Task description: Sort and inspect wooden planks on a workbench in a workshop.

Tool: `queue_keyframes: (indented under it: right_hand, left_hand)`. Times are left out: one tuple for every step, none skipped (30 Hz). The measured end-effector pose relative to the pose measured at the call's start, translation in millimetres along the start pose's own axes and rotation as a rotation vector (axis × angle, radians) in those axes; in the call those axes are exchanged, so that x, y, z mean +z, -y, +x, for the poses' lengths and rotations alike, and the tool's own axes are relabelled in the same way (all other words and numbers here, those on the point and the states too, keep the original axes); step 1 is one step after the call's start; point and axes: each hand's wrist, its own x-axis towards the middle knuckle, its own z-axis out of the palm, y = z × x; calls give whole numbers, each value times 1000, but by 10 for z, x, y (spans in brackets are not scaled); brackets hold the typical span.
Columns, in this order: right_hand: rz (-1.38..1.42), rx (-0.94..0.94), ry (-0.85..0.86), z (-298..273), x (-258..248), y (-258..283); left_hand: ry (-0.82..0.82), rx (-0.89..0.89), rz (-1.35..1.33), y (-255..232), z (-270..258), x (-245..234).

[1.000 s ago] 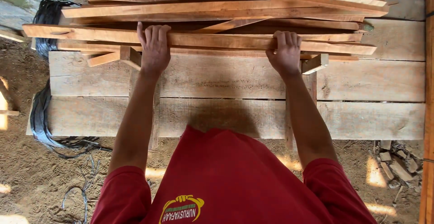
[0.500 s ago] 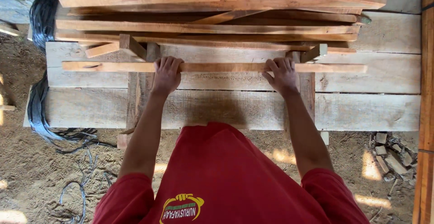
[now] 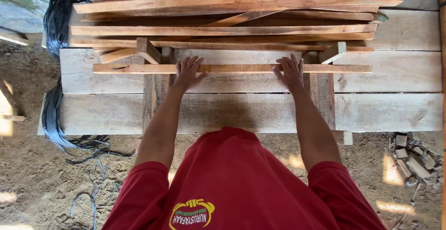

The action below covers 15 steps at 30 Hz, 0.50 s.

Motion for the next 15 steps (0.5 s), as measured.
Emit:
queue_keyframes:
  right_hand:
    - [1,4,-5,35,10,-18]
    - [4,-5,-7,40,44,-38]
    - [7,-15,-8,48,82,-60]
    - [1,-4,-6,10,45,-40]
    - [16,14,16,-27,7,-19]
    - [34,21,31,12,-43,38]
    - [30,23,27,12,-73,23]
    - [27,18,32,1,-73,36]
    - [24,13,37,-11,-72,48]
    - [26,14,45,-7,-48,55]
    - [13,19,45,-5,-25,55]
    - [-4,25,41,7,-39,21]
    - [-6,27,45,1,-15,13]
    - [0,36,39,5,2,3]
    - [7,45,33,8,16,-10]
  left_hand:
    - [-1,6,3,-2,19,21]
    - [-43,19,2,4,17,60]
    - [-84,31,0,11,19,104]
    - [-76,39,-6,1,-3,143]
    - [-115,43,40,-10,-24,180]
    - [-163,43,90,7,-14,165]
    - [-166,47,88,-5,29,204]
    - [-180,40,90,13,31,240]
    - [-195,34,92,30,33,278]
    - [-188,30,93,52,32,299]
    - [-209,27,103,67,31,323]
    - [-233,27,109,42,62,351]
    - [-229,27,106,43,61,377]
    - [-268,30,122,40,64,400]
    - [-306,33,137,33,65,422]
